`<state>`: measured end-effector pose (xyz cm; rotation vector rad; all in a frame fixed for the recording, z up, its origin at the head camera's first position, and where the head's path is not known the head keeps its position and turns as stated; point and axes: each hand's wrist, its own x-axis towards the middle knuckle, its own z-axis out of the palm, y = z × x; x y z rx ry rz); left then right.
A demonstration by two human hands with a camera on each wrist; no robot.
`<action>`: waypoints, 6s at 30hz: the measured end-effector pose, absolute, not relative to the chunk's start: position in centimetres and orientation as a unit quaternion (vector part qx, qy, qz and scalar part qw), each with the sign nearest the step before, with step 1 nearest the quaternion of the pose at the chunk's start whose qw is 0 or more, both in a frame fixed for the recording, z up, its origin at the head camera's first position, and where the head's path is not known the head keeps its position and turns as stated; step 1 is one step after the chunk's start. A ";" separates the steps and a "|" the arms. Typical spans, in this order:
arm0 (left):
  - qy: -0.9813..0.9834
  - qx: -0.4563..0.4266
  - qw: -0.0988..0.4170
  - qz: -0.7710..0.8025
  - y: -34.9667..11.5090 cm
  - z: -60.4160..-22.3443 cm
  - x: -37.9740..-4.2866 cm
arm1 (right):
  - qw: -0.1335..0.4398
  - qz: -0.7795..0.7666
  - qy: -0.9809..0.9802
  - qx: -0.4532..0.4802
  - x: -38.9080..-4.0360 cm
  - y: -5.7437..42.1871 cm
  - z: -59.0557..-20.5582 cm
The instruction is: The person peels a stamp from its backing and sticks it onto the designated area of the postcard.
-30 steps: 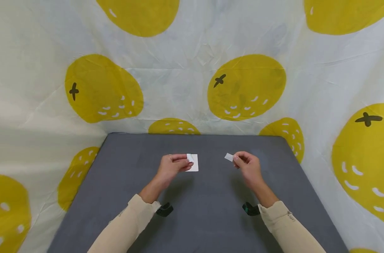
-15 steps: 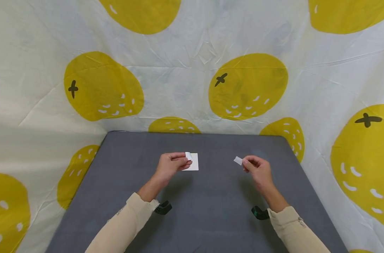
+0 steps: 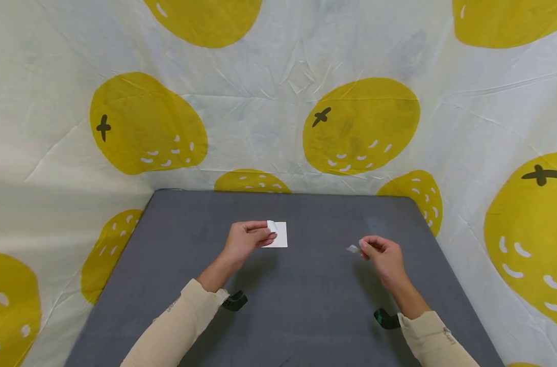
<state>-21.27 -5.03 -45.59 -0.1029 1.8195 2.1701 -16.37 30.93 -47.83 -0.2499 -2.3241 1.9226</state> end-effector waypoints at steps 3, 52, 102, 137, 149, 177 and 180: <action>0.633 -0.035 0.156 0.757 -5.1 -45.5 -21.3 | 0.052 0.629 -0.770 -0.089 -16.0 31.2 -48.2; 0.628 0.035 0.189 0.754 -2.5 -45.5 -20.1 | -0.030 0.642 -0.766 0.013 -17.6 21.1 -47.0; 0.667 0.112 0.173 0.716 -1.5 -45.1 -19.7 | -0.010 0.687 -0.720 0.097 -18.5 19.5 -45.5; 0.707 0.079 0.089 0.697 -1.1 -44.6 -19.7 | -0.005 0.728 -0.678 0.103 -18.7 18.4 -45.9; 0.675 0.051 0.109 0.728 -1.0 -44.8 -19.9 | -0.001 0.706 -0.702 0.092 -18.5 18.5 -45.6; 0.765 0.080 0.076 0.634 -2.0 -44.8 -19.7 | -0.041 0.692 -0.719 0.049 -18.6 18.2 -46.1; 0.803 0.085 0.038 0.589 -2.4 -44.8 -19.7 | -0.030 0.688 -0.724 0.037 -18.7 18.1 -46.0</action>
